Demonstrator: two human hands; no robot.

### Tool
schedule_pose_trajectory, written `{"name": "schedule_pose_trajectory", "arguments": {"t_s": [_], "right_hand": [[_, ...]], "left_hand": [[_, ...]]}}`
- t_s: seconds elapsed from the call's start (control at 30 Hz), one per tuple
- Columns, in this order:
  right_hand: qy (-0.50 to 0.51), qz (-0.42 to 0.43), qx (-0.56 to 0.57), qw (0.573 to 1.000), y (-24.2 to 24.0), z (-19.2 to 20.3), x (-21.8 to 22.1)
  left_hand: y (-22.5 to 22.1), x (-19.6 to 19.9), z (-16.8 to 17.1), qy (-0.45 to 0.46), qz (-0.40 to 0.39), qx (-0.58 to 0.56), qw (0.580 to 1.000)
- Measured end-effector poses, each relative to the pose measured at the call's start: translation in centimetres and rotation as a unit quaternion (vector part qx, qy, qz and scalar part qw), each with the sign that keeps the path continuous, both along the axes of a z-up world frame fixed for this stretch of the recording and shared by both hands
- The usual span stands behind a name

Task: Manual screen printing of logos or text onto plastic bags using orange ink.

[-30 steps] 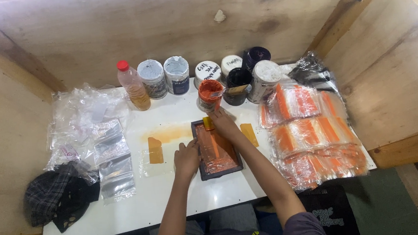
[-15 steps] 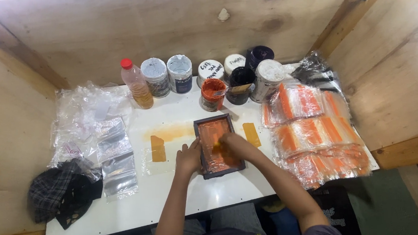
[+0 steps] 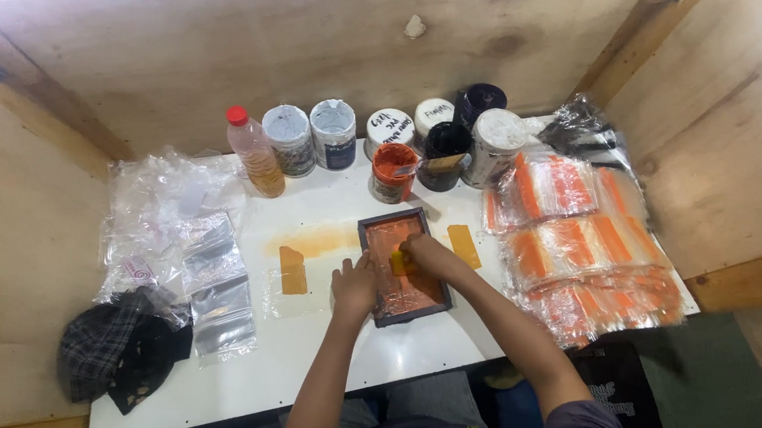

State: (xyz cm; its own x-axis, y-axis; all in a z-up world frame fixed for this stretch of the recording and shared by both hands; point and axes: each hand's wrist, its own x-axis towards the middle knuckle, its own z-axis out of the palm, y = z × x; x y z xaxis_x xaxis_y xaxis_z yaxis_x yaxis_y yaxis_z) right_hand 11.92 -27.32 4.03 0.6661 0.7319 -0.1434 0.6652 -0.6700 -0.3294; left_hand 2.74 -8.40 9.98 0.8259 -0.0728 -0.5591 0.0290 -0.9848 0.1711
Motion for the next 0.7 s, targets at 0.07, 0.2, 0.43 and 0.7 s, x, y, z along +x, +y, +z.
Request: {"name": "schedule_pose_trajectory", "arguments": {"t_s": [0.07,0.2,0.43,0.7], "right_hand": [[-0.025,0.006,-0.004,1.0,0.6,-0.1,1.1],[-0.049,-0.02,0.057,0.997,0.7,-3.7,4.7],[-0.096,-0.052,0.072,0.991,1.4,0.2,3.7],[-0.201,-0.002,0.082,0.976,1.4,0.2,-0.1]], "left_hand": [[0.0,-0.4,1.3,0.001,-0.001,-0.002,1.0],[-0.2,-1.5,4.8,0.003,0.002,-0.013,1.0],[-0.2,-1.1,4.0,-0.004,-0.004,-0.008,1.0],[-0.3,-1.2,4.4,0.01,0.012,-0.024,1.0]]}}
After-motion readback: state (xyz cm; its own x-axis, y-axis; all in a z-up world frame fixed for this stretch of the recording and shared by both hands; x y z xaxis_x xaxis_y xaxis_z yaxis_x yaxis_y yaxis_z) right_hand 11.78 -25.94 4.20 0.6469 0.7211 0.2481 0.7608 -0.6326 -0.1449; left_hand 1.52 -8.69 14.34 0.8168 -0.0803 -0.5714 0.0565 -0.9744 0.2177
